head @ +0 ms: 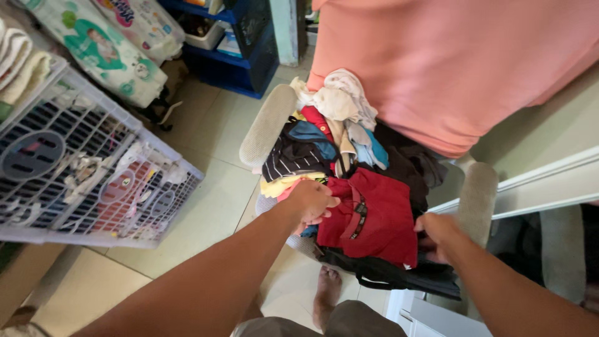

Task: The person sorts various garments from a pile on a chair, holding them up to inspect them before stacking them and placing the stack into a closet shelf.

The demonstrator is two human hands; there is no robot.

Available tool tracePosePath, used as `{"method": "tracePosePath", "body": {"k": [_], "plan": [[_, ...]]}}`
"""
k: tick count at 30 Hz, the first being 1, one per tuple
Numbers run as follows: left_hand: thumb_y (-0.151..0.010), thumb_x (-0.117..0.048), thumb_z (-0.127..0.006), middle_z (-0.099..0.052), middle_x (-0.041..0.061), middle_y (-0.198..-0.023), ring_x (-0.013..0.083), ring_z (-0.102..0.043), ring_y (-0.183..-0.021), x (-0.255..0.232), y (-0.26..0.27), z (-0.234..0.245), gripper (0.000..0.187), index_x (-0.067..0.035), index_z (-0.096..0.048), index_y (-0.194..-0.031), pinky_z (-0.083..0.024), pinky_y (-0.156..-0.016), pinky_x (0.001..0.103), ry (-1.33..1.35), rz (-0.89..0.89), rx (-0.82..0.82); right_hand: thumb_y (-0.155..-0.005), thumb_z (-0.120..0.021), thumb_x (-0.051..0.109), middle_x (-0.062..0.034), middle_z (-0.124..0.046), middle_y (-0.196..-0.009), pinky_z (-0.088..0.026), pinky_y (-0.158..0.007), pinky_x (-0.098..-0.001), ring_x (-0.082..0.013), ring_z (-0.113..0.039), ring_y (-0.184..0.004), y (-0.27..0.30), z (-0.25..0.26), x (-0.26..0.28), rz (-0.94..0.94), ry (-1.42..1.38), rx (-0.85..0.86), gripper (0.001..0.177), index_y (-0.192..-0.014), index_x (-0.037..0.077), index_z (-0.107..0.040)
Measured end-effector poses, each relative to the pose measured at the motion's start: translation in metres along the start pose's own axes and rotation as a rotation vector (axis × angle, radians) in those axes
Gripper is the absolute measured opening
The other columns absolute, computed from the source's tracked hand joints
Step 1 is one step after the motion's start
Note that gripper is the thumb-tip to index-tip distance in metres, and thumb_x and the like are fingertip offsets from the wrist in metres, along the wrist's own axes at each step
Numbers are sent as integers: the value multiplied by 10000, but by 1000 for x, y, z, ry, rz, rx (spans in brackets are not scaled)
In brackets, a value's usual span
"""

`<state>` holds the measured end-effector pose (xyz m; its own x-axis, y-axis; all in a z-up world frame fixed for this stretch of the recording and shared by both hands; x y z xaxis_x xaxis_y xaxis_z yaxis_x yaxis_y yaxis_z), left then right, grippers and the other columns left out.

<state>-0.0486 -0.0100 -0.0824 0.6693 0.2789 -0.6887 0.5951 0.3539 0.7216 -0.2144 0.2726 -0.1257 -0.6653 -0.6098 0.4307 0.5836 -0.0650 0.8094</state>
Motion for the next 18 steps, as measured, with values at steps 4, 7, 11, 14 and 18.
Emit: {"method": "tracePosePath", "body": {"k": [4,7,11,14,18], "plan": [[-875,-179,-778,-657,30,-795,162,-642,-670,-5,11,12,169,-94,-667,-972,-477,-546,293,-21,-43,4,-765,-730,218,-316,-716,-969,-552,-752,-544,-468,-699,-880,-13,-17,88,639,545,-438,342,-934,-78,-730],[-867,-157,-768,-660,62,-782,182,-639,-656,-10,7,23,147,-60,-673,-923,-495,-536,310,71,-100,4,-700,-789,249,-269,-725,-995,-542,-822,-516,-437,-690,-946,-19,-62,167,998,559,-362,349,-957,19,-741],[-845,-178,-774,-663,33,-796,145,-650,-675,-30,8,42,126,-95,-688,-886,-498,-552,280,72,-134,-66,-635,-907,178,-205,-689,-1091,-534,-920,-402,-334,-671,-1000,-40,-130,261,1289,718,-113,310,-939,180,-847],[-843,-192,-770,-678,17,-811,133,-656,-700,-44,12,55,133,-122,-662,-877,-504,-566,281,93,-124,-98,-636,-874,79,-96,-732,-1154,-520,-937,-342,-242,-666,-1015,-65,-172,312,1321,866,149,357,-972,198,-855],[-840,-180,-785,-682,49,-808,158,-638,-713,-48,15,74,143,-83,-690,-884,-485,-583,318,99,-164,-128,-753,-804,57,-29,-657,-1224,-535,-867,-361,-174,-633,-1058,-103,-187,330,972,685,268,489,-1211,201,-711]]}}
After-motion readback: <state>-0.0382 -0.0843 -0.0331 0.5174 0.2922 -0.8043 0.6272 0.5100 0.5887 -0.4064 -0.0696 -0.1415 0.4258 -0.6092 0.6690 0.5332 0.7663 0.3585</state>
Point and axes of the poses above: each hand's wrist, its own y-axis away from the middle knuckle, its own z-axis out of the back of the hand, x = y × z, the point moved 3 cm from there along -y, towards the middle knuckle
